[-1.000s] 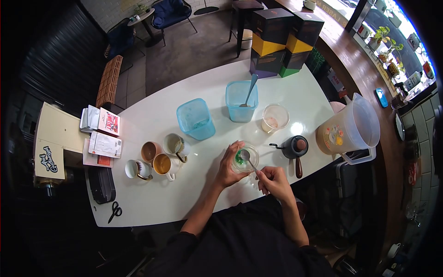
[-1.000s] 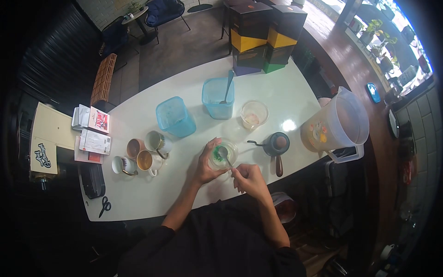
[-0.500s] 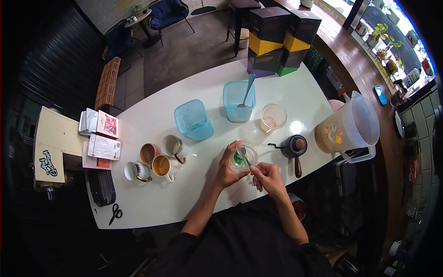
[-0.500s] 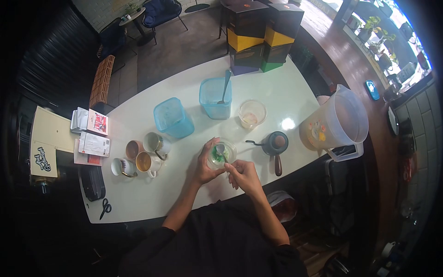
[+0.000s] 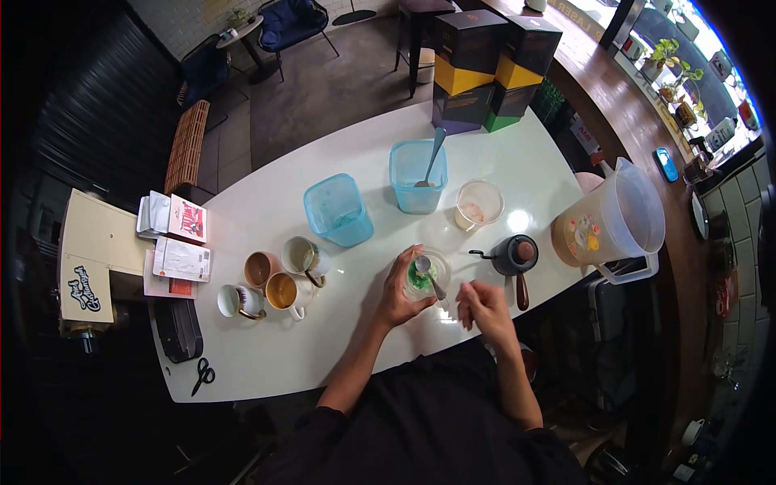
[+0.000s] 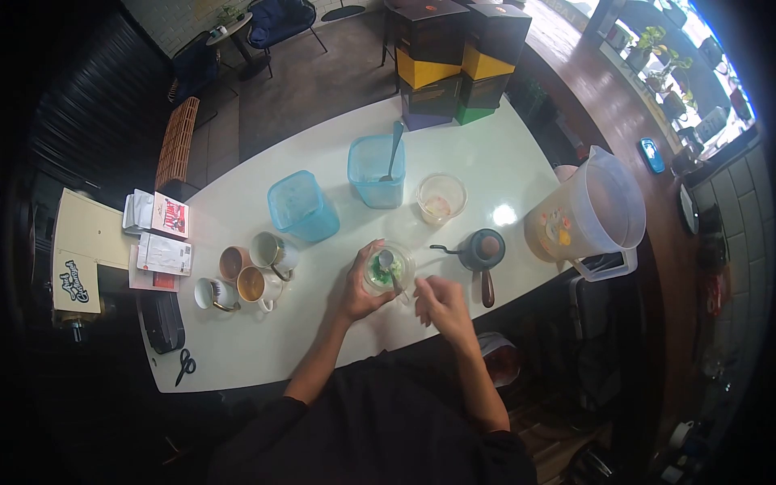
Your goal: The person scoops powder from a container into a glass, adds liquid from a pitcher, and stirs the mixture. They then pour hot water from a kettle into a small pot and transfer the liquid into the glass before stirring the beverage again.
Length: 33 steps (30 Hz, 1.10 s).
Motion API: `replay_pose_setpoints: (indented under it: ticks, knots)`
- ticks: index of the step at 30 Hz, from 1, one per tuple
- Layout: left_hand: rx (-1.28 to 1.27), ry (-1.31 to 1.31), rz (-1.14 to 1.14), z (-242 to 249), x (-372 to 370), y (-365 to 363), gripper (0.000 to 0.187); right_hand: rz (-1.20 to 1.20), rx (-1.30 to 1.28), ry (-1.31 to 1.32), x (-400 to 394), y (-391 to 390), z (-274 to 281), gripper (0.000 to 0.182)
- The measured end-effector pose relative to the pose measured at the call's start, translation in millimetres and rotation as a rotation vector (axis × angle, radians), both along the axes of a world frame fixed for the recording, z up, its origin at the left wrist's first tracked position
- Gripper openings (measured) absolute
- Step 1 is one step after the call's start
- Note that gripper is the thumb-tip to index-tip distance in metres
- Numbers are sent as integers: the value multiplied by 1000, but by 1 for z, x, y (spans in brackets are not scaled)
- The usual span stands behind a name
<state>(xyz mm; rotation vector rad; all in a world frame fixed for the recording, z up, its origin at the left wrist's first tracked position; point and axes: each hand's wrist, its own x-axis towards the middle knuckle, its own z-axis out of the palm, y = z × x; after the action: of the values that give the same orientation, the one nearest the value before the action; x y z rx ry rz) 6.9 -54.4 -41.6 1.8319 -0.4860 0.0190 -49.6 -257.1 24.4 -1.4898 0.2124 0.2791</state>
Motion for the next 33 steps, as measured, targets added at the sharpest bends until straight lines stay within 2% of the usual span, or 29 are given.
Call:
replay_pose_setpoints:
  ticks: [3, 4, 5, 7, 8, 10, 11, 12, 14, 15, 19, 25, 28, 30, 33]
  knots:
    - [29, -2, -12, 3, -1, 0, 97, -213, -522, -298, -1, -24, 18, 14]
    - [28, -1, -16, 2, -1, 0, 97, -255, -700, -347, 0, -33, 28, 19]
    - [6, 18, -13, 0, -1, 0, 97, -258, -701, -347, 2, -41, 28, 19]
    - [-16, 38, -12, -1, -1, 0, 97, -361, -1345, -572, 4, -55, 28, 49]
    - [-19, 38, -12, -1, 0, -1, 97, -362, -1347, -572, 2, -59, 26, 49]
    - [-21, 38, -9, 0, -1, -1, 97, -227, -1363, -280, -1, -64, 19, 82]
    - [7, -4, -11, 0, 0, -2, 95, -87, -1352, -122, -2, -67, 19, 96]
    - [35, -46, -11, 0, 0, -2, 94, -85, -1351, -126, -2, -66, 17, 96]
    - [34, -39, -9, -1, 1, -3, 94, -72, -1136, -92, -4, -64, 5, 100]
    - [32, -30, -15, -1, 0, -4, 93, -86, -1147, -165, -4, -66, -10, 102]
    - [39, 24, -9, 1, 1, -5, 92, -129, -1153, -145, 0, -64, -21, 101]
    - [35, 29, -14, -4, 5, -4, 90, -203, -1002, -245, -1, -68, -24, 94]
    - [-5, 37, -25, -6, 6, -3, 95, -196, -921, -232, 1, -66, -14, 95]
    - [22, 49, -34, -3, 6, -3, 96, -253, -893, -416, 3, -64, -11, 90]
    - [7, 80, -47, -1, 6, -3, 96, -227, -926, -476, 5, -62, 5, 86]
